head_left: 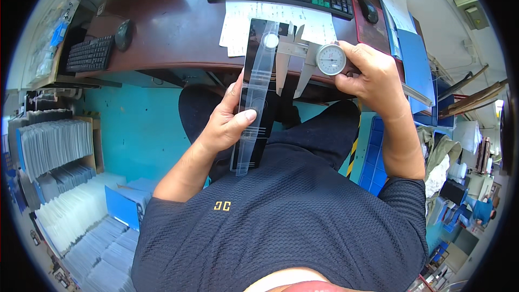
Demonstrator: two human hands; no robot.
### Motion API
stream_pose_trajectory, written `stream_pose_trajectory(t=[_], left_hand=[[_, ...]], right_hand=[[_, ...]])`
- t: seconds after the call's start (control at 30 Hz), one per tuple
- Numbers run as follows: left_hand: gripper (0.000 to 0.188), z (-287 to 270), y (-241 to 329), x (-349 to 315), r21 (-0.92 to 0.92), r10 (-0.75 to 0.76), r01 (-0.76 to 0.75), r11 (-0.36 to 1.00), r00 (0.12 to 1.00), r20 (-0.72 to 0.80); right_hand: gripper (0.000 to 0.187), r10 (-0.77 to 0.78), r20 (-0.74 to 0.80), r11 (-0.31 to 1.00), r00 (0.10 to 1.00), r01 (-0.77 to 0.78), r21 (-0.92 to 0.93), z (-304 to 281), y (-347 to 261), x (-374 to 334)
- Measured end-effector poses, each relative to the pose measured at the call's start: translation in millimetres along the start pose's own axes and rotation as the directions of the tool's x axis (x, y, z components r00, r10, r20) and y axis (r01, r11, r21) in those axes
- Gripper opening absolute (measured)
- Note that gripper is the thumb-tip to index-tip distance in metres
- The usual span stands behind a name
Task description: The person picks up a sheet of plastic panels and a dial caliper, then sits at a desk. They use the caliper to measure the width of the panels and the diameter of the circular cutouts, repeating these measurements across the sheet.
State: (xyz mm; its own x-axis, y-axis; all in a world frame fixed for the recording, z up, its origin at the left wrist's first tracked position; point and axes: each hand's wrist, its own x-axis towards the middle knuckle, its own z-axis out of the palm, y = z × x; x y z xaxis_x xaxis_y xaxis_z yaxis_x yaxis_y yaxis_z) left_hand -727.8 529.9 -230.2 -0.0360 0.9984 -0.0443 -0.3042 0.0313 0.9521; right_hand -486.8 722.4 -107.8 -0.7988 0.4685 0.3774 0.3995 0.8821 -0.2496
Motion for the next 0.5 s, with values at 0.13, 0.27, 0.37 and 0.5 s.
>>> stream_pose_trajectory(t=[0.13, 0.27, 0.37, 0.5], left_hand=[[0.078, -1.7, -1.9, 1.3, 0.015, 0.012, -0.012, 1.0, 1.0, 0.005], [0.078, -1.8, -1.5, 2.9, 0.037, 0.025, -0.025, 0.999, 1.0, 0.016], [0.078, -1.6, 0.2, 3.9, 0.048, 0.03, -0.031, 0.998, 0.999, 0.028], [0.078, -2.1, -1.4, 4.2, 0.026, 0.029, -0.03, 0.999, 0.999, 0.031]], right_hand=[[0.042, 0.008, 0.004, 1.0, 1.0, -0.008, 0.007, -0.1, 0.2, 0.3], [0.042, -0.003, -0.001, 1.0, 1.0, 0.003, -0.011, 0.1, 2.1, -0.6], [0.042, 0.004, 0.005, 1.0, 1.0, -0.004, -0.024, 0.0, 2.5, -1.0], [0.042, 0.01, 0.0, 1.0, 1.0, -0.01, -0.01, 1.1, 3.2, -1.0]])
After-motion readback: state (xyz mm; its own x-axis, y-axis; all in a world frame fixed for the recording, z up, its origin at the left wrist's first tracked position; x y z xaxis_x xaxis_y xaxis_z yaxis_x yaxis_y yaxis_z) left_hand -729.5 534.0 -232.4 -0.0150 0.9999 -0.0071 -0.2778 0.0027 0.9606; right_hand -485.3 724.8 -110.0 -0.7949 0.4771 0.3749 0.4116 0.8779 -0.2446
